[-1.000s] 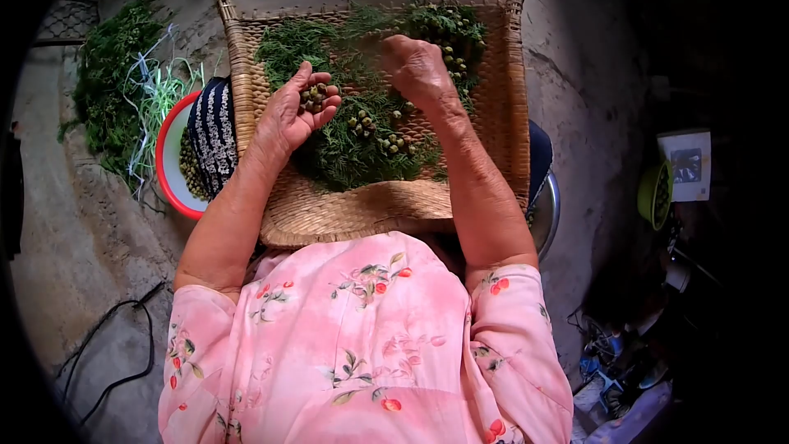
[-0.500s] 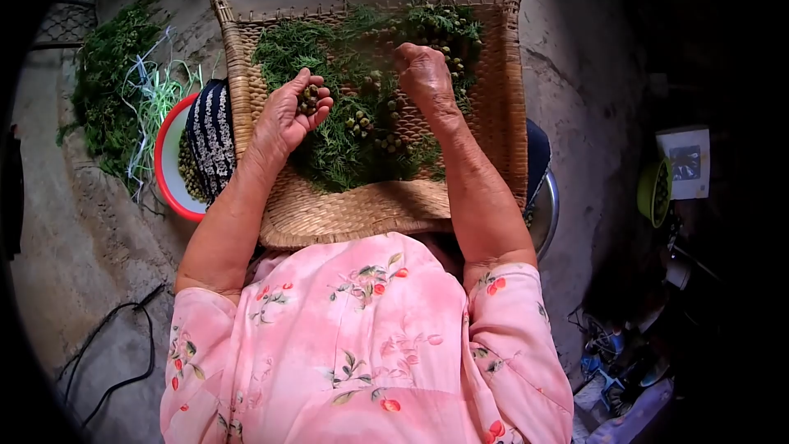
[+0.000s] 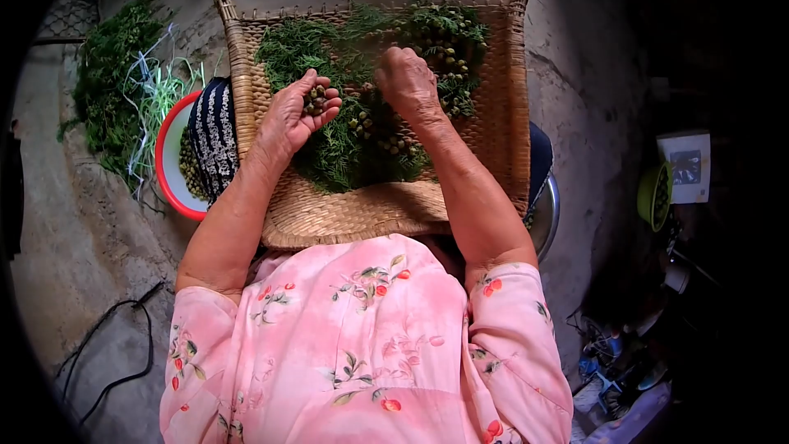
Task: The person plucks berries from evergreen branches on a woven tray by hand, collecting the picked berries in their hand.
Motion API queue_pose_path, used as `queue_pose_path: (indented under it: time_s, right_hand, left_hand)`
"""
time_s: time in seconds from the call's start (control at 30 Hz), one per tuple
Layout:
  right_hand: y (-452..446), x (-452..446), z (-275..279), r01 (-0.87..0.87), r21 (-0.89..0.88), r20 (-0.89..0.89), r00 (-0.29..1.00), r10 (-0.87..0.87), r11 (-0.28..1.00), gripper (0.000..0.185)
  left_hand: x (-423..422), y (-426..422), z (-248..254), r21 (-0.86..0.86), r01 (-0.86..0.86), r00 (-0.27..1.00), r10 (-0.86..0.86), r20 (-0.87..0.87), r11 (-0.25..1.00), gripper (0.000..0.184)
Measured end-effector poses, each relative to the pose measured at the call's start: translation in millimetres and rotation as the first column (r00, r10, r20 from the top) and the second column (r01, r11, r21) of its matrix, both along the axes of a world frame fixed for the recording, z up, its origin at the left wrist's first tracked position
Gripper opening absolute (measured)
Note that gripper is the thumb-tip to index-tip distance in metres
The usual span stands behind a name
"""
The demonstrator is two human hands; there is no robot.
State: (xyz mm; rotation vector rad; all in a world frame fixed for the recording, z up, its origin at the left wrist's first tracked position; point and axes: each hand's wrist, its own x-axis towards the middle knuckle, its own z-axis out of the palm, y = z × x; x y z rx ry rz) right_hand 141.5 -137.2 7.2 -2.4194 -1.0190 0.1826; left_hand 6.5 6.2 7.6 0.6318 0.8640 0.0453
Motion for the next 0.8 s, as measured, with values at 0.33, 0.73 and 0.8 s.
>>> queue_pose_path:
  time_s: [0.33,0.73,0.8]
  right_hand:
    - [4,-15,10,-0.183,-0.152,0.112,0.973,0.201,0.971,0.016]
    - [11,-12,17,-0.130,0.254,-0.298,0.932,0.205,0.958,0.017]
    - [14,-18,40,-0.031,0.441,-0.657,0.670,0.346,0.897,0.023]
  left_hand:
    - [0,0,5,-0.018,0.011,1.000,-0.011,0.015,1.000,0.043]
    - [0,0,-1,-0.025,0.056,0.997,-0.055,0.048,0.998,0.051]
    - [1,1,0,-0.049,0.067,0.994,-0.062,0.087,0.997,0.051]
